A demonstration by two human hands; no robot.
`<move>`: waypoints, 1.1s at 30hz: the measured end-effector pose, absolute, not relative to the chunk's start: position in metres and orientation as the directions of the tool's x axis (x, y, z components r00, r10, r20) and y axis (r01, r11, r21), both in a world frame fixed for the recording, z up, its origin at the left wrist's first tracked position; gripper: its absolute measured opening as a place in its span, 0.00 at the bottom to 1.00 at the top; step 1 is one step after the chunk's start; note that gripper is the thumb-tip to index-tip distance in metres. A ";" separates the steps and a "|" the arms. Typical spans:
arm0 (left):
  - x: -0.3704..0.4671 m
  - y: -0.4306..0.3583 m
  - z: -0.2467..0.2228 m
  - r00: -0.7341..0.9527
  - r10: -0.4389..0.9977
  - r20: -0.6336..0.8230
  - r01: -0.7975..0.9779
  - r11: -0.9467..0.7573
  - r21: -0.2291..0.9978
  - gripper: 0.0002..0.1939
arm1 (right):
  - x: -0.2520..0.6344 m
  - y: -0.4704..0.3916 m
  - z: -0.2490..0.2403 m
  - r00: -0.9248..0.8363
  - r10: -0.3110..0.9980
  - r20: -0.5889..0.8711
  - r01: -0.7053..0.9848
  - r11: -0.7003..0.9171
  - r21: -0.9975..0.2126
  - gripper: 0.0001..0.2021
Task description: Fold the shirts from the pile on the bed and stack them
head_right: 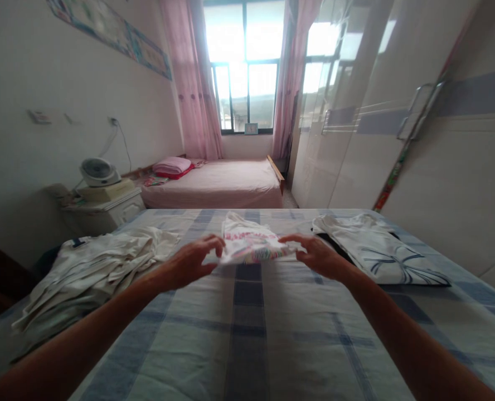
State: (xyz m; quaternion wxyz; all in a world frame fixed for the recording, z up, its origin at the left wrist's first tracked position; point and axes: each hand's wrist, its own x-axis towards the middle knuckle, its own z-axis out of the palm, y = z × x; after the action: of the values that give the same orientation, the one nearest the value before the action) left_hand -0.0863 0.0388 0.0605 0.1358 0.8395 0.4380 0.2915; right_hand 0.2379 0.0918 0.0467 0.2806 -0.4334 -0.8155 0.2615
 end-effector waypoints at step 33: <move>-0.009 0.056 -0.047 0.758 0.589 0.281 0.575 -0.806 0.137 0.25 | 0.193 0.200 -0.049 -0.036 0.987 0.159 0.765 0.130 -0.631 0.16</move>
State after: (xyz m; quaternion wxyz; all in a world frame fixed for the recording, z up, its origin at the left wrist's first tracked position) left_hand -0.0087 0.0559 -0.0471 0.0210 0.9373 0.3105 0.1570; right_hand 0.1931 0.1999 -0.0493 0.2889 -0.6312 -0.6938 0.1918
